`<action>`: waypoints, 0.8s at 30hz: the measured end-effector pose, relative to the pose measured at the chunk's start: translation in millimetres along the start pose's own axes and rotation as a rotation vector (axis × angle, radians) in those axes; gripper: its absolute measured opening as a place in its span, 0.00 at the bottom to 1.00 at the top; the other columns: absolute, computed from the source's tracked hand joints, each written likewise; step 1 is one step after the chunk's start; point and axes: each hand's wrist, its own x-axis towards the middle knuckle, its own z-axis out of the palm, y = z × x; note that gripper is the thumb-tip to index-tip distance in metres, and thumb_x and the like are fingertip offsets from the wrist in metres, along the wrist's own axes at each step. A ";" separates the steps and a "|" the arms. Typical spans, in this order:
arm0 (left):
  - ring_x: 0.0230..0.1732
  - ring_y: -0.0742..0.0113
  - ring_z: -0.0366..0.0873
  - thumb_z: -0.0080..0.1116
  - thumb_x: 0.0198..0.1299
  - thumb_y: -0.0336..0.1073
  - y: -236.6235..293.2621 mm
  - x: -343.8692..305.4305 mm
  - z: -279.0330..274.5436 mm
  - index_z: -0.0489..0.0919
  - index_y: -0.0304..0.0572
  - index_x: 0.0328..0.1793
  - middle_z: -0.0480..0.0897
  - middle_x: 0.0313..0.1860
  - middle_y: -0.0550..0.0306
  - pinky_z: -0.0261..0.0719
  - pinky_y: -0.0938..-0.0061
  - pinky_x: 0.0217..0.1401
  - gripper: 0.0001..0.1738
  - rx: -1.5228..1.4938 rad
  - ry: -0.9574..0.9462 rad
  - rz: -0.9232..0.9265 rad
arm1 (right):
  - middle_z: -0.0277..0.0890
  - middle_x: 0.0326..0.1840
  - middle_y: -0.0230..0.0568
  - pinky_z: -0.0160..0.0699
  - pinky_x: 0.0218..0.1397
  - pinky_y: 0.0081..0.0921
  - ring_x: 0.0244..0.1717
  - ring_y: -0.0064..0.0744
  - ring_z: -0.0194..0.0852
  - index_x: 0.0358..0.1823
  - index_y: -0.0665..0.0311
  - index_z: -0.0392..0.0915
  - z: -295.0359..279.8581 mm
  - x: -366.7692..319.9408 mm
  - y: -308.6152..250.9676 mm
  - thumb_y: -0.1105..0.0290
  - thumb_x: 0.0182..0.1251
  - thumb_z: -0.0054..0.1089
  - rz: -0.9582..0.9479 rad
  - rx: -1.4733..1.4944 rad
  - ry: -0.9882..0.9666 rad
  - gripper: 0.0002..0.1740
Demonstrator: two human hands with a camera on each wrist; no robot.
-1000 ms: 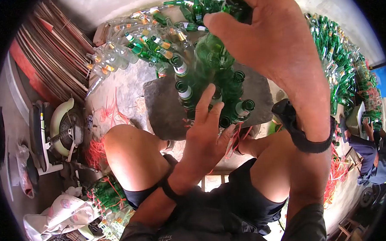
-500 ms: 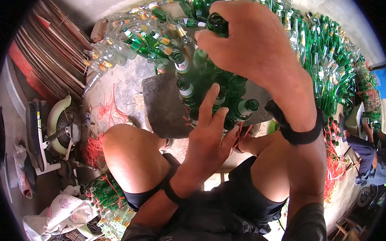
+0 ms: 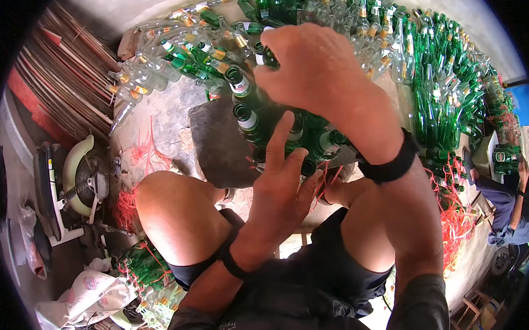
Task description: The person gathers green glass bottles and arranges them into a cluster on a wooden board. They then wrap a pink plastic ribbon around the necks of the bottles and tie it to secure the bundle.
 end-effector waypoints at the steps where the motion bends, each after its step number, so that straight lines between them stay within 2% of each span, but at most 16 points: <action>1: 0.73 0.34 0.70 0.70 0.57 0.27 0.9 0.2 -0.3 0.77 0.25 0.52 0.60 0.81 0.33 0.81 0.58 0.63 0.19 -0.002 -0.001 0.000 | 0.81 0.28 0.54 0.79 0.44 0.54 0.38 0.62 0.81 0.31 0.66 0.79 3.4 -1.4 1.3 0.61 0.55 0.63 0.013 -0.003 -0.068 0.14; 3: 0.70 0.31 0.72 0.66 0.55 0.21 3.2 0.9 -1.3 0.73 0.21 0.49 0.57 0.80 0.28 0.82 0.57 0.62 0.18 0.022 -0.015 0.013 | 0.81 0.29 0.54 0.79 0.44 0.53 0.38 0.62 0.81 0.31 0.65 0.79 8.0 -4.1 -0.9 0.61 0.56 0.63 0.017 0.000 -0.080 0.13; 8: 0.69 0.32 0.73 0.68 0.56 0.24 3.2 0.8 -0.5 0.74 0.23 0.50 0.59 0.80 0.28 0.82 0.56 0.60 0.18 0.074 -0.014 0.019 | 0.83 0.32 0.54 0.81 0.45 0.52 0.40 0.61 0.83 0.32 0.64 0.82 16.2 -6.3 2.0 0.61 0.57 0.61 0.033 0.011 -0.145 0.12; 10: 0.68 0.32 0.74 0.69 0.57 0.26 4.4 2.1 1.8 0.75 0.24 0.50 0.59 0.80 0.29 0.82 0.56 0.59 0.18 0.115 -0.029 0.037 | 0.85 0.33 0.50 0.83 0.46 0.50 0.41 0.57 0.86 0.32 0.62 0.84 27.8 -8.5 3.8 0.63 0.57 0.60 0.024 -0.092 -0.171 0.11; 11: 0.66 0.36 0.77 0.69 0.56 0.25 3.0 0.3 1.9 0.77 0.26 0.51 0.60 0.80 0.32 0.83 0.58 0.57 0.19 0.118 -0.026 0.003 | 0.85 0.33 0.50 0.83 0.46 0.50 0.41 0.57 0.86 0.32 0.62 0.84 30.3 -9.9 4.0 0.63 0.57 0.60 0.049 -0.116 -0.162 0.11; 12: 0.64 0.40 0.79 0.70 0.55 0.24 1.6 -1.0 2.0 0.79 0.27 0.53 0.61 0.80 0.34 0.84 0.61 0.55 0.20 0.123 -0.023 -0.032 | 0.86 0.34 0.49 0.84 0.46 0.49 0.41 0.54 0.87 0.33 0.61 0.85 33.3 -10.3 2.0 0.64 0.57 0.60 0.060 -0.111 -0.240 0.10; 13: 0.64 0.40 0.79 0.70 0.55 0.24 0.7 -1.6 2.7 0.79 0.27 0.53 0.61 0.80 0.34 0.84 0.61 0.55 0.20 0.108 -0.037 -0.009 | 0.87 0.36 0.47 0.85 0.46 0.47 0.42 0.52 0.88 0.33 0.60 0.86 35.7 -10.2 0.8 0.66 0.58 0.59 0.070 -0.102 -0.317 0.09; 16: 0.58 0.44 0.83 0.69 0.57 0.25 0.1 -2.6 0.9 0.80 0.27 0.51 0.63 0.80 0.35 0.86 0.64 0.50 0.16 0.134 -0.031 -0.048 | 0.88 0.37 0.45 0.85 0.44 0.44 0.43 0.47 0.89 0.34 0.58 0.87 39.8 -8.3 1.1 0.68 0.58 0.59 0.083 -0.094 -0.350 0.09; 19: 0.60 0.43 0.82 0.70 0.57 0.25 -3.6 -3.9 2.8 0.80 0.29 0.52 0.62 0.80 0.35 0.87 0.64 0.51 0.17 0.152 -0.032 -0.036 | 0.88 0.39 0.44 0.85 0.44 0.42 0.43 0.45 0.90 0.36 0.58 0.88 35.6 -6.2 -1.5 0.69 0.58 0.60 0.123 -0.060 -0.414 0.09; 21: 0.62 0.42 0.81 0.70 0.57 0.25 -3.2 -5.0 3.2 0.80 0.29 0.53 0.61 0.80 0.34 0.88 0.64 0.51 0.17 0.163 -0.042 -0.037 | 0.89 0.41 0.43 0.85 0.45 0.41 0.44 0.45 0.90 0.37 0.57 0.89 35.5 -2.7 -0.7 0.69 0.57 0.61 0.154 -0.069 -0.455 0.10; 23: 0.64 0.42 0.80 0.70 0.57 0.25 -3.3 -4.0 3.1 0.80 0.30 0.53 0.61 0.80 0.34 0.88 0.64 0.51 0.18 0.178 -0.049 -0.042 | 0.86 0.33 0.48 0.82 0.41 0.48 0.39 0.53 0.88 0.34 0.62 0.85 39.0 -2.2 3.5 0.65 0.54 0.63 0.096 -0.023 -0.475 0.09; 24: 0.65 0.42 0.78 0.70 0.57 0.24 -3.5 -3.5 2.6 0.79 0.30 0.53 0.60 0.80 0.34 0.89 0.65 0.51 0.18 0.191 -0.045 -0.016 | 0.86 0.33 0.48 0.82 0.41 0.48 0.39 0.53 0.88 0.34 0.62 0.85 41.0 -1.6 4.9 0.65 0.54 0.63 0.100 -0.023 -0.468 0.09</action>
